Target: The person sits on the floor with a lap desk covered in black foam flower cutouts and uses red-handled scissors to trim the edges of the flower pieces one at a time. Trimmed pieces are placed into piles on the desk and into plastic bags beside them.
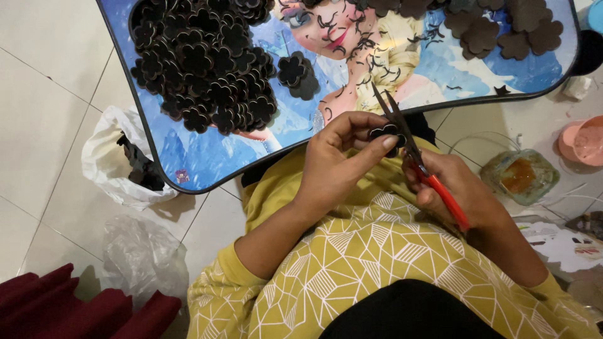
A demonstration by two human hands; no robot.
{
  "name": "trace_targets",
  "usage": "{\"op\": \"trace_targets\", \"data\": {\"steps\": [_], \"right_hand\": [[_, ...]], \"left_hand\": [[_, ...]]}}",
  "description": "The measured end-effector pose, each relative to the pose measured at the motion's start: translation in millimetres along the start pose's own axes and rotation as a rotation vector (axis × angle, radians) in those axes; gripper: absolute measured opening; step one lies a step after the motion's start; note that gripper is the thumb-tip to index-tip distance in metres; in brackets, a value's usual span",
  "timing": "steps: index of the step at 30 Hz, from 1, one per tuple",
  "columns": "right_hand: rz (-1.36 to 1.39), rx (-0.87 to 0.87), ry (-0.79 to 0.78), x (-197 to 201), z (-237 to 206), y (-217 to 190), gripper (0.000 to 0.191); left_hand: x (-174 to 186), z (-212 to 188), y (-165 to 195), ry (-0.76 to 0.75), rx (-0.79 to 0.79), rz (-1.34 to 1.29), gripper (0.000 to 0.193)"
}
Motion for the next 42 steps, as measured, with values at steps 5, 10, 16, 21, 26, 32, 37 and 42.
{"op": "trace_targets", "data": {"steps": [5, 10, 16, 21, 26, 32, 37, 42], "right_hand": [[-0.051, 0.026, -0.023, 4.0, 4.6, 3.9, 0.086], [-0.063, 0.032, -0.022, 6.0, 3.6, 10.5, 0.086], [-0.104, 0.035, -0.019, 6.5, 2.8, 7.6, 0.086], [-0.140, 0.082, -0.037, 1.9, 2.2, -9.4, 0.094], [-0.105, 0.060, -0.033, -1.7, 1.8, -24.7, 0.113], [-0.159, 0.053, -0.031, -2.3, 4.3, -23.4, 0.111], [-0.169, 0.113, -0.022, -0.5, 5.6, -19.0, 0.105], [-0.147, 0.143, -0.027, 1.2, 6.6, -17.1, 0.099]], "left_hand": [[1.3, 2.6, 0.3, 0.001, -0.040, -0.013, 0.023], [4.5, 2.9, -3.9, 0.010, -0.005, -0.136, 0.022], [4.2, 4.8, -4.2, 0.046, -0.035, -0.181, 0.021], [0.6, 0.1, -0.5, 0.072, -0.080, -0.140, 0.024], [-0.4, -6.1, 6.5, 0.072, -0.089, -0.113, 0.032], [-5.2, -7.6, 10.3, 0.064, -0.074, -0.079, 0.035], [-6.5, -7.9, 14.1, 0.068, -0.101, -0.010, 0.039], [-5.5, -7.0, 16.6, 0.055, -0.072, -0.003, 0.043]]}}
Point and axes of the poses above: each hand's wrist, its own z-axis towards the middle knuckle, its own x-axis out of the back of the hand, y = z × x, the point moved 4 cm from there along z, towards the middle knuckle, and after that the axes turned 8 degrees about y, right-handed, at the moved point
